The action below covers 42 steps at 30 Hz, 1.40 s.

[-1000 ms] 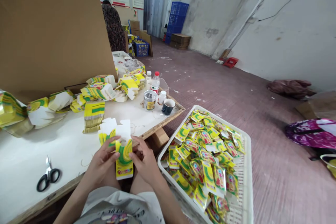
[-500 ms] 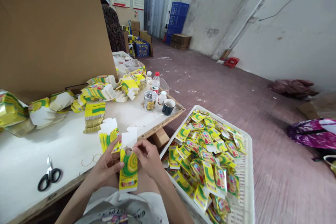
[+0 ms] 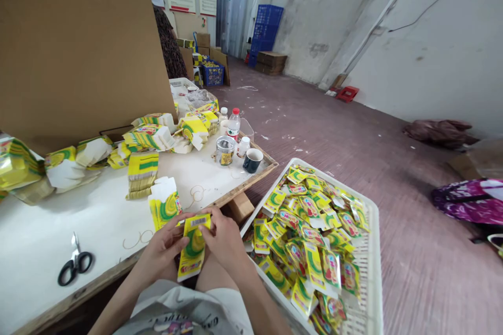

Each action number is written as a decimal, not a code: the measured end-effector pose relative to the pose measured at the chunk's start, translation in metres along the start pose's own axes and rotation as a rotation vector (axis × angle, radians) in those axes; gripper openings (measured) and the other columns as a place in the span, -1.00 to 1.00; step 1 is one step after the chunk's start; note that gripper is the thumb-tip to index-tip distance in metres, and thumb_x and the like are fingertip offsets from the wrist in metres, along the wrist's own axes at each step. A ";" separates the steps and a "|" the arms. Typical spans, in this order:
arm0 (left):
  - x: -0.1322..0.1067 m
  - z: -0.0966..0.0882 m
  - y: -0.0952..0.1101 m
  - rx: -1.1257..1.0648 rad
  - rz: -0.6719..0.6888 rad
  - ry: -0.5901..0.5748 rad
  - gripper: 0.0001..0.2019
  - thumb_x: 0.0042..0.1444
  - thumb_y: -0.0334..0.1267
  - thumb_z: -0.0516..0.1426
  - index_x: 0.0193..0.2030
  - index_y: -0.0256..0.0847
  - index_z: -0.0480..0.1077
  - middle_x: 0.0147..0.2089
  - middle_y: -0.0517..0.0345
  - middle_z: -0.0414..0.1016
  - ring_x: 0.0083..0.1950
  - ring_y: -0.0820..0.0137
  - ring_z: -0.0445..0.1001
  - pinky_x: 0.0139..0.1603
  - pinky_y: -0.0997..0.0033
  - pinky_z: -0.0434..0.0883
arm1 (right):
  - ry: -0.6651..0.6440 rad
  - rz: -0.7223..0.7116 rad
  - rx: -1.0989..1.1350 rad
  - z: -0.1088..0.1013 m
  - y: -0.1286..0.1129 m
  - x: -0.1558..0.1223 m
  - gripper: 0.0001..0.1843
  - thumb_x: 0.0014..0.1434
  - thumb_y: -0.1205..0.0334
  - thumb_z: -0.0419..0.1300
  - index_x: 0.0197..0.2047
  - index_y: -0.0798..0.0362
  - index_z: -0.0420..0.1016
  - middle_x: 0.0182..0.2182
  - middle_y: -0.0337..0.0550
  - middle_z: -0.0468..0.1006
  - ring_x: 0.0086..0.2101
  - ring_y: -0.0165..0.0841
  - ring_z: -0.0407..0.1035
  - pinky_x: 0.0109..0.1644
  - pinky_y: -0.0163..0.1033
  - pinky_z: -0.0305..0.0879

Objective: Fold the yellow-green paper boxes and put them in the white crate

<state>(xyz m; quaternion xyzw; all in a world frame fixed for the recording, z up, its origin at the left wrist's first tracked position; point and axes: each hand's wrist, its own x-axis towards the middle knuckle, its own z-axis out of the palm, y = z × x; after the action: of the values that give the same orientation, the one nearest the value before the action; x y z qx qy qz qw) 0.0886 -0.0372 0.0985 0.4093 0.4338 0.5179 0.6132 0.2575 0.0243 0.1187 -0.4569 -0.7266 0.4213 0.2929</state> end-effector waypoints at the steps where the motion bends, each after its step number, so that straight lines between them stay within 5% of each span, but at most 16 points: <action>1: 0.000 -0.001 0.000 0.001 -0.007 0.004 -0.55 0.14 -0.22 0.23 0.16 -0.16 0.32 0.05 -0.07 0.59 0.07 0.15 0.53 0.05 0.23 0.45 | 0.012 -0.009 -0.025 0.002 0.000 0.000 -0.72 0.10 0.33 0.21 -0.08 -0.03 0.47 -0.64 -0.44 0.21 -0.58 -0.42 0.18 -0.46 -0.34 0.05; 8: 0.000 -0.004 0.004 -0.041 -0.020 0.028 -0.57 0.12 -0.24 0.25 0.12 -0.18 0.30 -0.04 -0.03 0.63 -0.04 0.20 0.59 -0.05 0.29 0.48 | -0.087 0.010 0.113 0.005 0.007 -0.004 -0.55 0.06 0.35 0.26 0.05 0.00 0.36 -0.63 -0.51 0.15 -0.60 -0.48 0.11 -0.50 -0.40 0.02; 11: -0.001 0.000 0.007 -0.063 -0.025 0.010 -0.58 0.10 -0.24 0.27 0.09 -0.17 0.32 -0.06 -0.02 0.64 -0.07 0.20 0.60 -0.11 0.31 0.51 | -0.059 0.000 0.230 0.002 0.007 -0.003 -0.67 0.16 0.23 0.22 0.02 0.02 0.43 -0.60 -0.43 0.28 -0.56 -0.45 0.20 -0.46 -0.37 0.14; 17: 0.004 0.010 0.003 -0.025 -0.022 -0.014 -0.57 0.08 -0.22 0.28 0.09 -0.13 0.36 0.00 -0.02 0.62 -0.01 0.18 0.59 0.00 0.21 0.52 | 0.079 -0.107 0.244 -0.011 0.003 -0.009 -0.78 0.25 0.17 0.16 -0.13 -0.02 0.60 -0.19 -0.10 0.60 -0.23 -0.28 0.46 -0.16 -0.23 0.36; 19: 0.007 0.009 -0.003 0.047 0.007 0.036 -0.54 0.05 -0.20 0.29 0.11 -0.13 0.36 0.06 -0.03 0.58 0.08 0.17 0.54 0.13 0.17 0.46 | 0.206 -0.096 0.082 -0.034 0.013 -0.018 -0.78 0.24 0.21 0.15 -0.12 -0.04 0.61 -0.21 -0.11 0.61 -0.21 -0.26 0.46 -0.13 -0.20 0.36; 23: 0.016 -0.004 -0.015 0.247 0.051 0.162 -0.52 0.07 -0.09 0.24 0.12 -0.16 0.33 0.18 -0.09 0.47 0.21 0.14 0.44 0.27 0.07 0.34 | 0.716 0.070 -0.475 -0.101 0.046 -0.050 -0.72 0.21 0.11 0.13 -0.13 0.00 0.61 -0.23 0.00 0.55 -0.17 -0.12 0.39 -0.03 -0.01 0.29; 26: 0.022 -0.021 -0.020 0.525 0.095 0.279 -0.52 0.10 -0.02 0.16 0.13 -0.15 0.32 0.21 -0.10 0.43 0.27 0.07 0.38 0.30 -0.02 0.27 | 0.821 0.188 -0.562 -0.119 0.063 -0.065 -0.62 0.17 -0.01 0.14 -0.08 0.05 0.56 -0.20 0.04 0.53 -0.15 -0.06 0.38 -0.04 0.04 0.29; 29: 0.027 -0.039 -0.028 0.904 0.143 0.410 -0.44 0.13 0.03 0.08 0.22 -0.20 0.26 0.30 -0.19 0.32 0.37 -0.02 0.21 0.35 -0.12 0.15 | 0.614 0.195 -0.283 -0.086 0.066 -0.057 -0.69 0.18 0.07 0.15 -0.08 0.04 0.54 -0.31 -0.08 0.58 -0.29 -0.18 0.44 -0.16 -0.10 0.34; 33: 0.024 -0.059 -0.051 1.216 0.053 0.470 -0.39 0.22 -0.02 -0.05 0.33 -0.34 0.11 0.38 -0.36 0.19 0.47 -0.04 -0.02 0.38 -0.34 -0.17 | 0.374 0.148 -0.071 -0.006 0.057 -0.019 -0.81 0.15 0.23 0.20 -0.16 0.00 0.58 -0.40 -0.19 0.60 -0.44 -0.32 0.43 -0.29 -0.24 0.35; 38: 0.017 -0.073 -0.073 1.201 0.010 0.342 -0.38 0.24 -0.07 -0.04 0.39 -0.27 0.02 0.39 -0.27 0.20 0.44 0.04 0.08 0.40 -0.29 -0.22 | 0.243 0.116 0.012 0.071 0.051 0.035 -0.77 0.12 0.24 0.26 -0.12 0.01 0.59 -0.22 -0.11 0.63 -0.23 -0.26 0.48 -0.12 -0.21 0.35; 42: 0.014 -0.077 -0.068 1.105 0.049 0.285 -0.44 0.21 -0.08 0.01 0.34 -0.16 0.14 0.37 -0.14 0.27 0.40 0.06 0.19 0.41 -0.23 -0.20 | 0.173 0.152 0.096 0.104 0.052 0.061 -0.79 -0.01 0.34 0.33 -0.24 0.01 0.58 -0.47 -0.26 0.59 -0.39 -0.29 0.47 -0.22 -0.24 0.35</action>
<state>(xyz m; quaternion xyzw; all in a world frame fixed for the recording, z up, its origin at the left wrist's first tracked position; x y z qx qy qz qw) 0.0354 -0.0282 0.0100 0.6053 0.7091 0.2783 0.2309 0.1700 0.0563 0.0266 -0.5306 -0.6411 0.4356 0.3432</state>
